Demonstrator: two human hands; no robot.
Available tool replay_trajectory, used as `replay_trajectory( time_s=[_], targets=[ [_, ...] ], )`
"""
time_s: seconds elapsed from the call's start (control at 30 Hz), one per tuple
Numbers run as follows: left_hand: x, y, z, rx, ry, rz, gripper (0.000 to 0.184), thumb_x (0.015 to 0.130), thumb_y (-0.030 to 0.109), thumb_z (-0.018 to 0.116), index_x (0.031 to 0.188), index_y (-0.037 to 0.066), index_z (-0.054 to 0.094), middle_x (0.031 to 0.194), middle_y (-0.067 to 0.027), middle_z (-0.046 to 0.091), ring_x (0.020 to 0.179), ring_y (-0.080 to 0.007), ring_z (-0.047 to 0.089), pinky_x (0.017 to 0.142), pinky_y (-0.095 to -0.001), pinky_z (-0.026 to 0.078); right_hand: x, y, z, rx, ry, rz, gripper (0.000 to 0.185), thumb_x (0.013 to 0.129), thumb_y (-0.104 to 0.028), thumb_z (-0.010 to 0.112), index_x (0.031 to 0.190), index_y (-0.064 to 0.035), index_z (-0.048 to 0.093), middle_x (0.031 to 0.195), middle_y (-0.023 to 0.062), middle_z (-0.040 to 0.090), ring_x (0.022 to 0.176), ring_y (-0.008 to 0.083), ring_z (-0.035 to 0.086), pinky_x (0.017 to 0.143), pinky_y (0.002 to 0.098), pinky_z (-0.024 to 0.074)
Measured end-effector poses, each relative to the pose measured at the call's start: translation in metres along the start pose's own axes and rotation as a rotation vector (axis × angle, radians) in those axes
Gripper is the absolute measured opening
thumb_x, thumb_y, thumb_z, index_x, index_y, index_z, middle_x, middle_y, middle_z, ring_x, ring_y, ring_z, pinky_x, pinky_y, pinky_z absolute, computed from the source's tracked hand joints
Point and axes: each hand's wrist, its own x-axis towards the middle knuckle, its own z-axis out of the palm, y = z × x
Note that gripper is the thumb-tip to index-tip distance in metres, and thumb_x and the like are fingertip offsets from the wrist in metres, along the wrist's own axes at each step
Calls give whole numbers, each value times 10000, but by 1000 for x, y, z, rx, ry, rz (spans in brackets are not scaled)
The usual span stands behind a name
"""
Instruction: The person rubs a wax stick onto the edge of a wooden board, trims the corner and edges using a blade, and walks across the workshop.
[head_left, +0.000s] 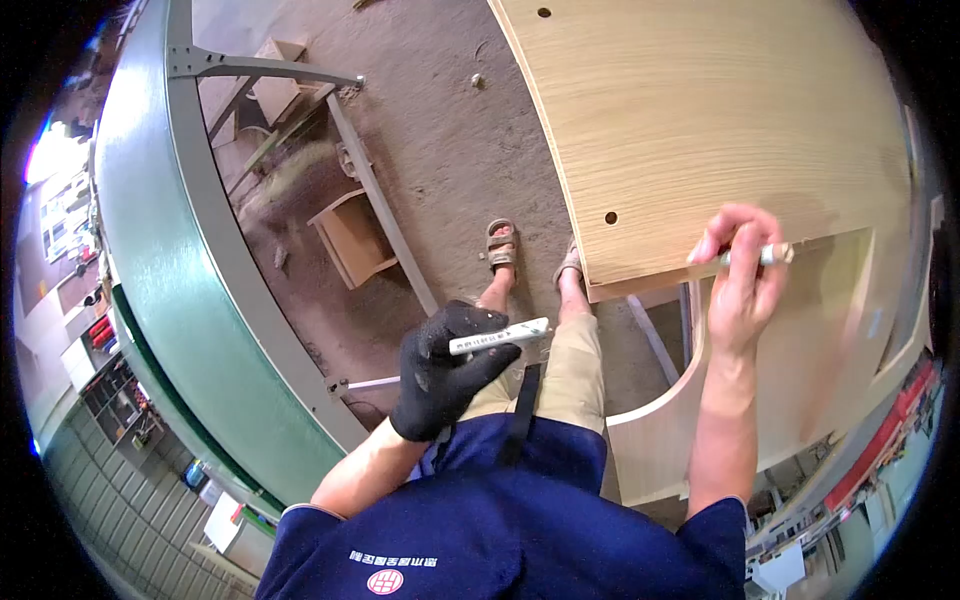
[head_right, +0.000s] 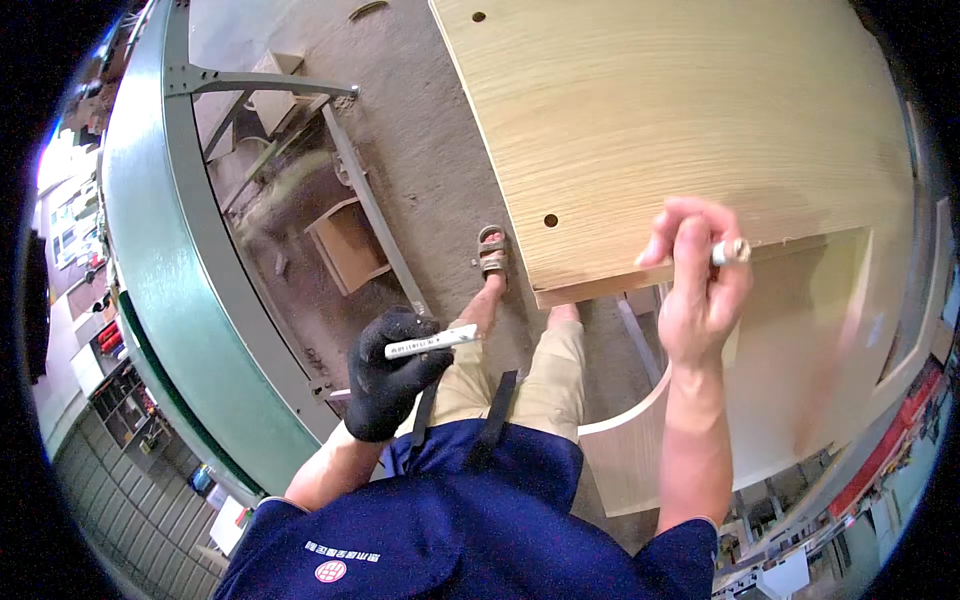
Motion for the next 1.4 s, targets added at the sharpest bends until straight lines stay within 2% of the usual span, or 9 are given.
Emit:
replay_trajectory(
  time_s=[0.07, 0.1, 0.27, 0.37, 0.53, 0.73, 0.93, 1.33, 1.4],
  targets=[
    [-6, 29, 3, 4, 39, 22, 199, 782, -25, 821, 933, 15, 697, 928, -85, 708, 820, -134, 658, 719, -277, 512, 15, -11, 19, -86, 10, -68, 246, 1062, -202, 520, 1080, 24, 615, 842, 80, 639, 662, 107, 584, 577, 258, 521],
    [3, 17, 35, 58, 36, 21, 245, 760, -19, 825, 961, 16, 688, 973, -106, 709, 858, -155, 663, 739, -300, 523, 20, 11, -2, -85, 24, -77, 243, 1061, -198, 522, 1075, 26, 616, 837, 80, 639, 655, 104, 582, 574, 255, 516],
    [21, -1, 75, 346, 167, 443, 300, 821, -11, 778, 1088, -5, 641, 994, -153, 710, 884, -246, 695, 768, -328, 542, 19, 18, -11, -191, 27, -121, 260, 1071, -204, 495, 1097, 30, 608, 842, 84, 621, 637, 109, 549, 588, 263, 505],
    [23, 5, 74, 419, 28, 477, 320, 840, -8, 758, 1127, -1, 616, 1049, -179, 709, 943, -301, 704, 805, -380, 559, 17, 22, -4, -189, 26, -105, 285, 1080, -221, 475, 1112, 30, 607, 848, 82, 615, 644, 111, 536, 592, 270, 505],
    [29, 4, 81, 565, 42, 461, 382, 772, -54, 770, 1114, 28, 621, 1149, -195, 685, 1015, -354, 690, 845, -401, 560, 16, 22, -5, -212, 8, -135, 280, 1074, -224, 492, 1102, 25, 617, 857, 80, 623, 647, 106, 533, 588, 255, 494],
    [36, 7, 83, 664, -29, 534, 436, 769, -33, 782, 1159, 37, 599, 1183, -190, 680, 1048, -357, 684, 858, -403, 556, 15, 21, -7, -238, -13, -139, 281, 1065, -234, 515, 1096, 24, 625, 860, 82, 631, 643, 102, 537, 579, 241, 484],
    [34, 10, 82, 727, -96, 505, 419, 770, -13, 787, 1151, 28, 617, 1177, -192, 693, 1049, -351, 694, 870, -415, 560, 14, 25, -7, -229, -4, -169, 273, 1053, -221, 544, 1090, 37, 624, 858, 88, 632, 627, 98, 530, 562, 233, 472],
    [50, 4, 80, 758, -159, 683, 381, 771, 59, 761, 1129, 29, 635, 1178, -199, 692, 1034, -349, 696, 877, -427, 560, 16, 28, -11, -307, -12, -207, 266, 1044, -221, 568, 1088, 35, 625, 858, 73, 633, 628, 70, 513, 555, 210, 449],
    [50, 1, 74, 763, -203, 699, 372, 768, 75, 750, 1120, 31, 639, 1181, -200, 690, 1032, -354, 695, 869, -426, 562, 15, 28, -9, -259, 38, -165, 198, 991, -188, 655, 1043, 3, 652, 862, 52, 654, 635, 65, 499, 563, 219, 414]
  ],
)
